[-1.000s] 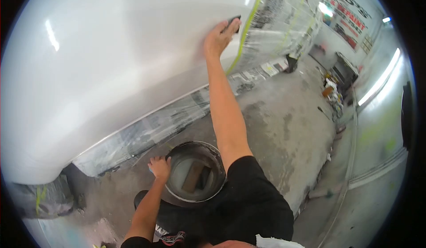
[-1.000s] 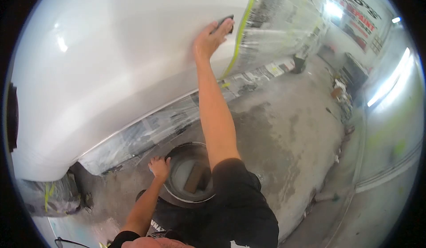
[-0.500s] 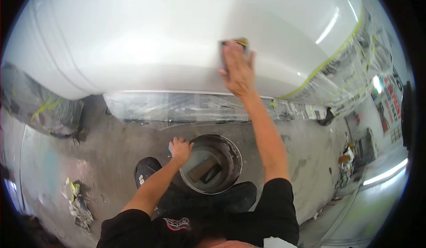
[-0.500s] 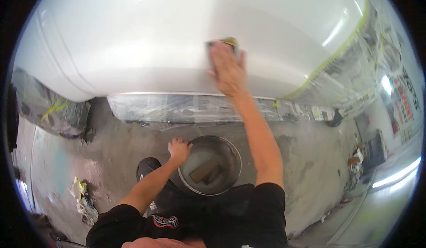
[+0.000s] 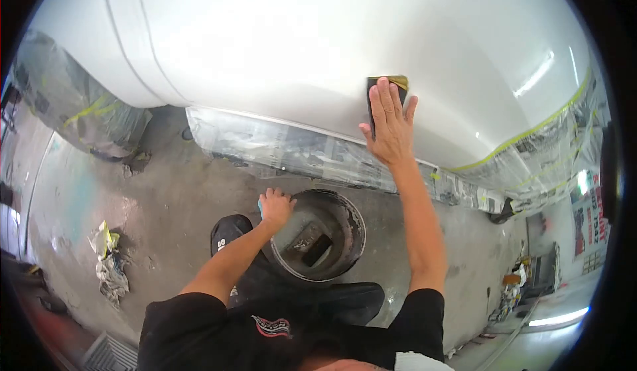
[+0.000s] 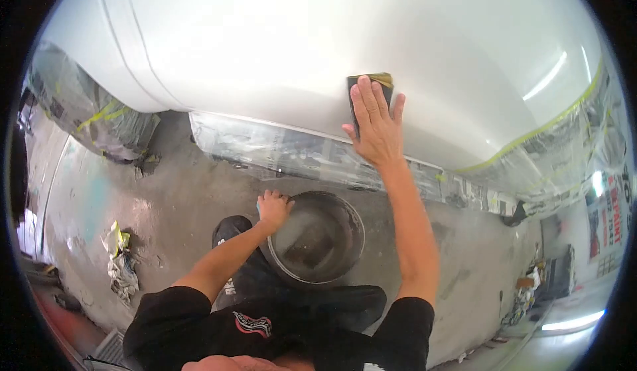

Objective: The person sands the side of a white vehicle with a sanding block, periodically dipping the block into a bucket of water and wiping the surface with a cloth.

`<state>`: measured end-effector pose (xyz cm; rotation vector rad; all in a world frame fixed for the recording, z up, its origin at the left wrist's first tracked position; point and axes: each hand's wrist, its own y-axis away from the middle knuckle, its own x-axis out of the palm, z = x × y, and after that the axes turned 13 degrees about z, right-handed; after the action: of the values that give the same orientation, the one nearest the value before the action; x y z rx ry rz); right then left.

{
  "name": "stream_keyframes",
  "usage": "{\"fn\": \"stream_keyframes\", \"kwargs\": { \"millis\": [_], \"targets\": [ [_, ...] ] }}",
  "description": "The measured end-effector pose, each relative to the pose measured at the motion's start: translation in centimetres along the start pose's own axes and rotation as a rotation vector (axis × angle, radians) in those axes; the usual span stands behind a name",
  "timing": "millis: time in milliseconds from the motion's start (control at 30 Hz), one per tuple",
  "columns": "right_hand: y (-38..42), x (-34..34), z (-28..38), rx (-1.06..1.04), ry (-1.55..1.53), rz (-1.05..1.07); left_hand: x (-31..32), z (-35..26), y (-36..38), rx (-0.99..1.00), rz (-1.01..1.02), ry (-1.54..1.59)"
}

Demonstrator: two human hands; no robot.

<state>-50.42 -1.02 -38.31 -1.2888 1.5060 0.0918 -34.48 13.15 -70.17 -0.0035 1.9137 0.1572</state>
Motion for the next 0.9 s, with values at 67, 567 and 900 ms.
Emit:
{"fn": "stream_keyframes", "kwargs": {
  "millis": [67,567,900],
  "targets": [
    [-2.4,0.5,2.9,0.011,-0.107,-0.027,0.3,0.1,0.2,-0.006,0.019,0.009],
    [-10.6,0.1,10.2,-0.069,-0.124,-0.092,-0.9,-0.2,0.7,0.002,0.056,0.075],
    [-11.6,-0.5,10.6,-0.109,0.047,0.018,-0.8,-0.1,1.0,0.031,-0.051,0.140]
  ]
}}
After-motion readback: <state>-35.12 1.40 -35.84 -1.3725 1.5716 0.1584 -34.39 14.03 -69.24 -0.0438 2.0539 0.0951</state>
